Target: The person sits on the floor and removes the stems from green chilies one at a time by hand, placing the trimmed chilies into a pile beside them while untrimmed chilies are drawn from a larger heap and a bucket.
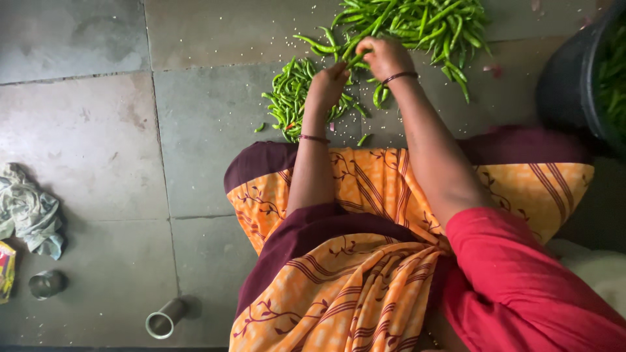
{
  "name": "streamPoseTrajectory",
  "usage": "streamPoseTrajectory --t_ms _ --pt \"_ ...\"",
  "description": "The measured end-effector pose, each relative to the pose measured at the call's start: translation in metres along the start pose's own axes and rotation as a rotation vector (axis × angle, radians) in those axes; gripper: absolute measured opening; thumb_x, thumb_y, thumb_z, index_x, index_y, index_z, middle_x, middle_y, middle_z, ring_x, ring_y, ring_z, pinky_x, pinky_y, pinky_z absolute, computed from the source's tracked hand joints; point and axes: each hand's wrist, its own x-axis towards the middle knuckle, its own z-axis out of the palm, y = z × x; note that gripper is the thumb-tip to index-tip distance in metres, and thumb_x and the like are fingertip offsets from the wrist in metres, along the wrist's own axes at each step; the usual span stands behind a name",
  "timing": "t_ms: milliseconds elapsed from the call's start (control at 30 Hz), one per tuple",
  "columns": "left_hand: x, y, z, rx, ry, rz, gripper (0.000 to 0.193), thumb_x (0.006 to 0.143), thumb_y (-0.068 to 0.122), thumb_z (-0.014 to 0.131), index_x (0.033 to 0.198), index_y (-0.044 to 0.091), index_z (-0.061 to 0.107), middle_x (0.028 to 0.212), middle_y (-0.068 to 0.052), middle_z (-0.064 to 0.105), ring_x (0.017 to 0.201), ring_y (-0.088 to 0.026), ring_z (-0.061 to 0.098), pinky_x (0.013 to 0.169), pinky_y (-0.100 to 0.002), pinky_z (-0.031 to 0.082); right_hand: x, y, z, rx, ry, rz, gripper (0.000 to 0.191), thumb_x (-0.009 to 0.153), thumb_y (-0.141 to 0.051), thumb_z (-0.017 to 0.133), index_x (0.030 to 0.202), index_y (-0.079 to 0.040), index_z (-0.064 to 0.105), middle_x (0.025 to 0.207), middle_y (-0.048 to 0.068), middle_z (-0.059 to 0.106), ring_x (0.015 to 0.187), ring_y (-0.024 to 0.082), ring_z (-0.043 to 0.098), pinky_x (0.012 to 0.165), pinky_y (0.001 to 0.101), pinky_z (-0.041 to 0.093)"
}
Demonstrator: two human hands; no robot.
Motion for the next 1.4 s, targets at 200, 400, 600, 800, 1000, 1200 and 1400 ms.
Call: streamPoseTrajectory --t_ms 200,400,600,800,1000,1200,1400 --pt "-0.013 0.013 -0.016 -0.318 -0.187 -0.32 0.032 0.101 0.03 0.058 0.106 0.007 0.078 0.063 0.0 0.062 0.051 -0.008 0.05 0.047 -0.029 0.04 -0.022 -0.009 0.009 1.013 0.125 0.434 0.026 0.091 -0.013 0.074 0.116 -0.018 0.067 0.082 0.003 0.067 0.061 0.013 0.062 0.045 0.0286 0.039" --pt "-0.012 0.002 -0.015 -0.181 -0.242 -0.104 0.024 0.096 0.021 0.061 0.095 0.004 0.078 0.069 -0.002 0.066 0.056 -0.01 0.057 0.052 -0.029 0.046 -0.025 -0.008 0.031 1.024 0.06 0.214 0.014 0.092 -0.009 0.078 0.104 -0.008 0.071 0.089 0.002 0.07 0.071 0.01 0.065 0.054 0.0256 0.046" --pt "-0.007 -0.028 -0.015 0.194 -0.068 -0.11 0.012 0.088 0.008 0.065 0.094 0.001 0.071 0.078 -0.017 0.07 0.067 -0.027 0.067 0.058 -0.04 0.052 -0.044 -0.046 0.06 0.104 0.266 -0.509 0.013 0.086 -0.004 0.075 0.095 -0.01 0.068 0.099 0.008 0.069 0.082 0.021 0.07 0.068 0.0313 0.058" --pt "0.007 -0.03 -0.024 -0.138 0.157 0.125 0.018 0.099 0.015 0.065 0.116 0.013 0.063 0.089 -0.005 0.071 0.075 -0.013 0.064 0.064 -0.027 0.052 -0.02 -0.066 0.049 0.553 0.26 -0.244 0.015 0.092 -0.012 0.077 0.097 -0.013 0.063 0.093 0.0 0.065 0.08 0.015 0.067 0.067 0.0276 0.057" --pt "0.023 0.018 -0.018 -0.904 -0.277 -0.446 0.047 0.105 0.031 0.049 0.141 0.001 0.052 0.076 -0.001 0.064 0.046 -0.005 0.042 0.039 -0.021 0.032 0.009 -0.026 0.018 1.249 -0.216 0.452 0.019 0.083 -0.027 0.079 0.095 -0.016 0.07 0.088 -0.004 0.069 0.058 0.006 0.056 0.042 0.0197 0.039" --pt "0.037 -0.017 -0.014 -0.928 0.12 -0.555 0.036 0.103 0.031 0.052 0.121 0.001 0.06 0.068 0.0 0.058 0.045 -0.007 0.042 0.039 -0.024 0.032 0.046 0.017 0.013 1.152 0.234 0.577 0.032 0.088 -0.038 0.085 0.083 -0.013 0.066 0.075 0.002 0.063 0.054 0.01 0.057 0.045 0.0254 0.041" --pt "0.043 -0.047 -0.018 -0.952 0.264 -0.538 0.018 0.098 0.019 0.061 0.106 0.004 0.067 0.063 0.0 0.054 0.043 -0.008 0.041 0.037 -0.025 0.029 0.045 0.034 0.046 0.113 0.266 0.192 0.023 0.078 -0.02 0.087 0.086 -0.006 0.07 0.081 0.01 0.074 0.071 0.02 0.07 0.066 0.0343 0.059"
